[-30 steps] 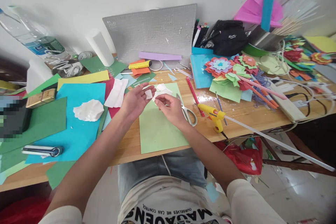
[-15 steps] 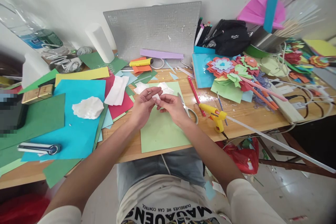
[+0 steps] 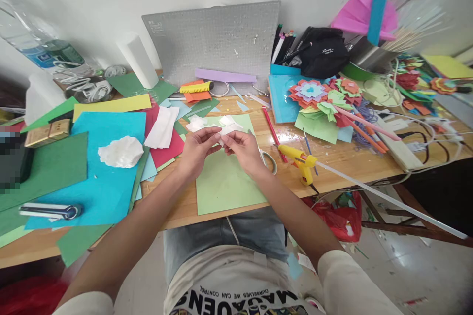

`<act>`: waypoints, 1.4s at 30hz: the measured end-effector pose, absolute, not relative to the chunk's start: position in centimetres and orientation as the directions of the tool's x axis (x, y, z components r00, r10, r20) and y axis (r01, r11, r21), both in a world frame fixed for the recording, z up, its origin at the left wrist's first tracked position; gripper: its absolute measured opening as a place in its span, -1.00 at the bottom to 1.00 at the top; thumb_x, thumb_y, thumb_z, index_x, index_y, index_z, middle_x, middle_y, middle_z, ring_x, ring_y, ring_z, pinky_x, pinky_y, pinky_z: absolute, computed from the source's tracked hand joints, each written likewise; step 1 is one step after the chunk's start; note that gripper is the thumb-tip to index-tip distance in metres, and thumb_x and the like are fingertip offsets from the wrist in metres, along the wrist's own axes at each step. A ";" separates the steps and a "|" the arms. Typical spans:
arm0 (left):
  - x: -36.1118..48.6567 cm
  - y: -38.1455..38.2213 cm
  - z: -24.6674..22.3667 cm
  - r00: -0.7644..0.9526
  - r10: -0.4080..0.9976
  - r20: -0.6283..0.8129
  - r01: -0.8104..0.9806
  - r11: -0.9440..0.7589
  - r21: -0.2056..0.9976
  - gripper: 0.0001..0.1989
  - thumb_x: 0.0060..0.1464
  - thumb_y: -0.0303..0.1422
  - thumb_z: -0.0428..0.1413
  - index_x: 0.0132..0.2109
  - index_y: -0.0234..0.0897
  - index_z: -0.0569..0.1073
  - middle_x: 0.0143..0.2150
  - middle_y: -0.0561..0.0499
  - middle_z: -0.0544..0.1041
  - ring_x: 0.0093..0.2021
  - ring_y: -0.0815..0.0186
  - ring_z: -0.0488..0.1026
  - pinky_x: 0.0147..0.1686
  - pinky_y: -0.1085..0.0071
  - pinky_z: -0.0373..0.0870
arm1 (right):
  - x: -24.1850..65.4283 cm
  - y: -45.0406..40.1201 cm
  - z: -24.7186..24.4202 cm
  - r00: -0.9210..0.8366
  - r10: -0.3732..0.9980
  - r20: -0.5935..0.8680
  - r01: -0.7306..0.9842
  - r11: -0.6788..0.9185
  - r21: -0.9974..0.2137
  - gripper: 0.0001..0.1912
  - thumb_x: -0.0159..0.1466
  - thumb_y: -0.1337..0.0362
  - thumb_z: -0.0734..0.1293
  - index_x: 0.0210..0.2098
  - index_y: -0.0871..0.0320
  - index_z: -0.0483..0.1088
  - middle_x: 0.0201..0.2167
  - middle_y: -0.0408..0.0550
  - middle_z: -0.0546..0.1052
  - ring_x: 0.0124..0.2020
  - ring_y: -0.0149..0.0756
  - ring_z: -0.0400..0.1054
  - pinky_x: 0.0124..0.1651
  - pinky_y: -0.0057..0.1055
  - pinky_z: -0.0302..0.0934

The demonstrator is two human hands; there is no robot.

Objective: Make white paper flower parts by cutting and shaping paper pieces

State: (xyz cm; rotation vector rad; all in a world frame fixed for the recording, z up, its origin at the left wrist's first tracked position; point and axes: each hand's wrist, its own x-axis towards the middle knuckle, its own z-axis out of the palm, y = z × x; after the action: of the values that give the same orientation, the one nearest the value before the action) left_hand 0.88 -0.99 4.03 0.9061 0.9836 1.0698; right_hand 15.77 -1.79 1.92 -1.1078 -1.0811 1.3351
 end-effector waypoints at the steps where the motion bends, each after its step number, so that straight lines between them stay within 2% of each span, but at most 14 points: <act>1: 0.9 -1.0 4.1 0.183 0.965 -0.189 -0.273 0.235 0.933 -0.65 -0.09 -0.19 0.37 -0.15 -0.24 0.59 -0.27 0.01 0.55 -0.24 0.32 0.49 -0.11 0.30 0.47 | 15.8 -1.8 1.9 -0.028 0.999 -0.041 -0.166 -0.045 -0.985 -0.65 0.11 -0.03 0.48 -0.46 0.14 0.47 -0.54 -0.18 0.46 -0.52 -0.44 0.31 -0.42 -0.46 0.23; 9: 0.7 -0.8 3.6 0.228 0.953 -0.199 -0.251 0.255 0.934 -0.65 -0.08 -0.15 0.37 -0.17 -0.24 0.61 -0.29 -0.01 0.55 -0.24 0.34 0.47 -0.13 0.33 0.48 | 15.7 -1.8 2.3 -0.025 1.000 -0.014 -0.145 -0.017 -0.989 -0.56 0.12 -0.11 0.46 -0.54 0.14 0.39 -0.61 -0.21 0.38 -0.56 -0.45 0.23 -0.46 -0.45 0.15; 12: 0.8 -0.8 3.5 0.231 0.958 -0.168 -0.244 0.224 0.943 -0.70 -0.06 -0.14 0.36 -0.24 -0.23 0.61 -0.27 0.00 0.56 -0.23 0.33 0.49 -0.12 0.33 0.47 | 15.7 -1.9 2.3 -0.033 0.999 0.003 -0.136 -0.001 -0.991 -0.55 0.15 -0.11 0.43 -0.56 0.13 0.37 -0.63 -0.21 0.35 -0.57 -0.46 0.21 -0.46 -0.45 0.12; 19: 1.1 -1.0 3.3 0.169 0.981 -0.098 -0.233 0.136 0.963 -0.75 -0.07 -0.17 0.37 -0.28 -0.22 0.63 -0.22 -0.01 0.60 -0.23 0.32 0.48 -0.07 0.30 0.45 | 15.7 -1.9 2.5 0.004 0.997 -0.074 -0.233 -0.071 -0.970 -0.69 0.10 0.00 0.45 -0.50 0.12 0.45 -0.54 -0.19 0.43 -0.52 -0.44 0.28 -0.43 -0.46 0.17; 25: 1.2 -0.9 2.9 0.118 0.993 0.005 -0.263 0.027 0.964 -0.78 -0.04 -0.20 0.36 -0.26 -0.21 0.65 -0.17 -0.03 0.60 -0.17 0.29 0.47 -0.03 0.30 0.42 | 15.9 -1.9 2.7 0.011 0.992 -0.126 -0.273 -0.118 -0.955 -0.71 0.06 0.03 0.47 -0.51 0.12 0.45 -0.52 -0.18 0.45 -0.52 -0.45 0.27 -0.43 -0.47 0.18; 31: 1.4 -1.1 2.8 0.089 0.983 -0.162 -0.402 0.184 0.897 -0.82 -0.06 -0.24 0.37 -0.30 -0.20 0.63 -0.22 0.03 0.54 -0.25 0.40 0.40 -0.21 0.46 0.38 | 15.7 -2.1 3.1 -0.067 0.996 -0.059 -0.284 -0.076 -0.956 -0.69 0.09 0.00 0.47 -0.36 0.09 0.47 -0.42 -0.16 0.50 -0.44 -0.41 0.36 -0.40 -0.46 0.29; 36: 1.5 -1.1 2.9 0.109 0.977 -0.181 -0.446 0.211 0.870 -0.79 -0.06 -0.23 0.37 -0.27 -0.20 0.62 -0.24 0.03 0.51 -0.25 0.38 0.40 -0.26 0.45 0.37 | 15.4 -2.0 2.4 -0.072 0.995 0.069 -0.180 0.055 -0.982 -0.53 -0.04 0.13 0.57 -0.17 0.06 0.44 -0.32 -0.15 0.51 -0.29 -0.32 0.42 -0.36 -0.43 0.36; 42: 1.6 -1.4 3.2 0.071 0.978 -0.195 -0.375 0.208 0.903 -0.77 -0.09 -0.20 0.39 -0.28 -0.19 0.62 -0.21 0.03 0.54 -0.23 0.39 0.42 -0.27 0.50 0.36 | 15.4 -1.8 2.2 -0.022 0.996 0.083 -0.180 0.077 -0.981 -0.69 0.04 0.10 0.53 -0.28 0.09 0.49 -0.37 -0.15 0.52 -0.38 -0.38 0.39 -0.38 -0.44 0.35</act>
State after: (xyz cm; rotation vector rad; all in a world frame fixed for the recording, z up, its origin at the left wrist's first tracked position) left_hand 1.64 -1.40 3.18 0.7903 0.9893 1.1956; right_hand 15.45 -1.82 2.18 -1.0042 -1.1339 1.2511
